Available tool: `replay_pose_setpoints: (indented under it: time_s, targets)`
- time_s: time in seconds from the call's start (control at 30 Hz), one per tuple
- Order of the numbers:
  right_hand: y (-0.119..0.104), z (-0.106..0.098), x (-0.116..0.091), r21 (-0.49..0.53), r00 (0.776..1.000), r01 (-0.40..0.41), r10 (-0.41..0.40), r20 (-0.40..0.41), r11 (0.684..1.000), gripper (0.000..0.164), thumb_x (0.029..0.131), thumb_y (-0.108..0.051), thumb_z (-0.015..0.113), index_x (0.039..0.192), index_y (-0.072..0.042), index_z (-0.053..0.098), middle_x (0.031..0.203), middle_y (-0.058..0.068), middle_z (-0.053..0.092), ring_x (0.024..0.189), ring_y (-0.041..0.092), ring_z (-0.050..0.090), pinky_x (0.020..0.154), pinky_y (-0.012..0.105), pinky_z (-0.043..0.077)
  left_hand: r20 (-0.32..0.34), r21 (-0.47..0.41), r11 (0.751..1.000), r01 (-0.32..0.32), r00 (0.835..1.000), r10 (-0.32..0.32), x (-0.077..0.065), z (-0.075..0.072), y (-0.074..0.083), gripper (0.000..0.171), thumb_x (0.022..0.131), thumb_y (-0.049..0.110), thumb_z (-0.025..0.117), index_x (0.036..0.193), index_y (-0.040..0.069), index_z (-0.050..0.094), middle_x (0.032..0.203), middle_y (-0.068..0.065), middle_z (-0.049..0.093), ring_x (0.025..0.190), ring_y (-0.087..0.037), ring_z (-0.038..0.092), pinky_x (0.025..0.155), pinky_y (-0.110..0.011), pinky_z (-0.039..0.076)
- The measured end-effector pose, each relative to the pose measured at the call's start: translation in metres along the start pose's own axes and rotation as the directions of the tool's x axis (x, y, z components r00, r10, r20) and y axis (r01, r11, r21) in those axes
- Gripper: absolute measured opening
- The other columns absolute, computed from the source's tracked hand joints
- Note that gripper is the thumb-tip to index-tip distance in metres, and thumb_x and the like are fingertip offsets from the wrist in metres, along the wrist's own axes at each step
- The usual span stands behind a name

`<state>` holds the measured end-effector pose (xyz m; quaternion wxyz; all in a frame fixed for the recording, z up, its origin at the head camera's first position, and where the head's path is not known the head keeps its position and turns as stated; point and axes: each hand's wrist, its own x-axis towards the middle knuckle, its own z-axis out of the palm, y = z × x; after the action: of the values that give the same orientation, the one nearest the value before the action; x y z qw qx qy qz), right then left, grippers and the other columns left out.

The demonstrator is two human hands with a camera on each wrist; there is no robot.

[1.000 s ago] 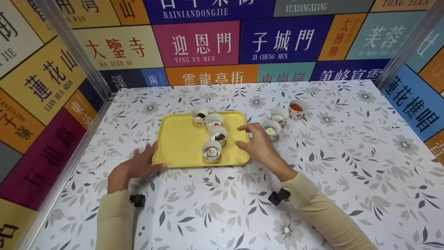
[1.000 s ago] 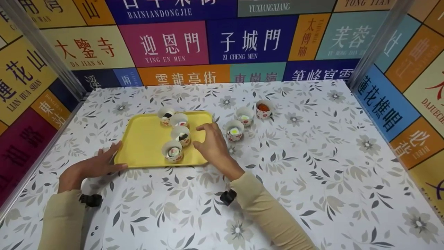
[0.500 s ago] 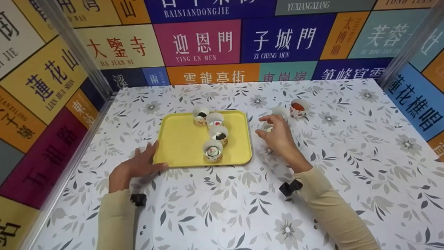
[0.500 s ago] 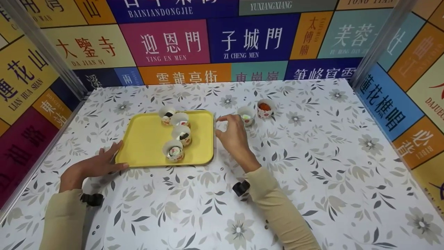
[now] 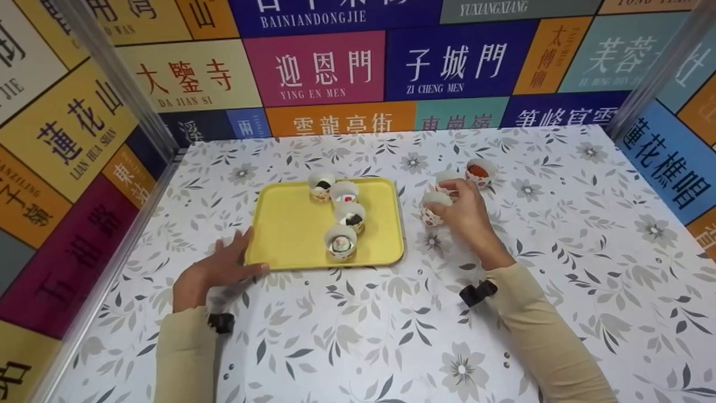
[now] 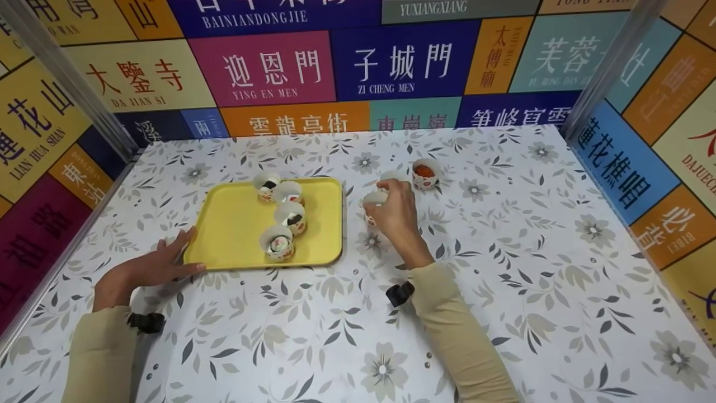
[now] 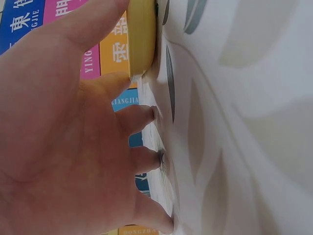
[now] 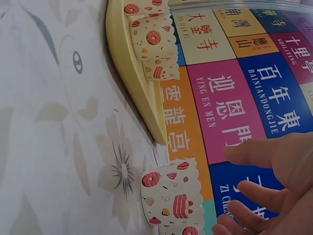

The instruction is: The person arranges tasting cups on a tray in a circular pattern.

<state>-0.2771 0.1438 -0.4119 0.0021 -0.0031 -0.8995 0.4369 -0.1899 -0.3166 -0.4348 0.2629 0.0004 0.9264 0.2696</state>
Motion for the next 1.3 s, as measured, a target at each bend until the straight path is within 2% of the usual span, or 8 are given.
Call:
replay_pose_setpoints:
  time_s: [0.33, 0.63, 1.07, 1.3]
  targets:
    - [0.002, -0.001, 0.005, -0.035, 0.99, -0.114, 0.116, 0.074, 0.993, 0.069, 0.089, -0.022, 0.076, 0.146, -0.004, 0.042, 0.149, 0.021, 0.04, 0.137, 0.038, 0.044, 0.114, 0.049, 0.04, -0.001, -0.015, 1.0, 0.025, 1.0, -0.025, -0.001, 0.0, 0.001, 0.11, 0.087, 0.07, 0.06, 0.161, 0.026, -0.009, 0.168, -0.014, -0.017, 0.15, -0.048, -0.024, 0.114, -0.076, -0.008]
    - [0.008, 0.0, 0.008, -0.052, 0.985, -0.139, 0.143, 0.091, 0.989, 0.072, 0.087, -0.021, 0.078, 0.146, -0.004, 0.04, 0.152, 0.02, 0.038, 0.139, 0.037, 0.041, 0.116, 0.048, 0.037, -0.006, -0.018, 1.0, 0.025, 1.0, -0.025, -0.001, -0.001, 0.002, 0.11, 0.088, 0.068, 0.06, 0.161, 0.026, -0.01, 0.168, -0.015, -0.017, 0.149, -0.049, -0.025, 0.114, -0.076, -0.006]
    - [0.015, 0.004, 0.013, -0.053, 0.984, -0.127, 0.132, 0.117, 0.991, 0.079, 0.087, -0.017, 0.078, 0.15, -0.001, 0.033, 0.153, 0.022, 0.037, 0.136, 0.035, 0.043, 0.117, 0.048, 0.036, -0.007, -0.011, 1.0, 0.009, 1.0, -0.009, -0.001, -0.001, 0.0, 0.109, 0.088, 0.068, 0.059, 0.161, 0.024, -0.009, 0.167, -0.016, -0.018, 0.148, -0.05, -0.025, 0.114, -0.076, -0.008]
    - [0.021, 0.004, 0.015, -0.012, 0.983, -0.092, 0.093, 0.158, 0.996, 0.08, 0.085, -0.012, 0.079, 0.149, 0.004, 0.034, 0.15, 0.022, 0.045, 0.133, 0.033, 0.049, 0.115, 0.047, 0.041, -0.005, 0.009, 1.0, -0.003, 1.0, 0.003, 0.0, 0.0, -0.001, 0.109, 0.09, 0.067, 0.058, 0.161, 0.021, -0.01, 0.167, -0.018, -0.017, 0.148, -0.051, -0.025, 0.114, -0.076, -0.008]
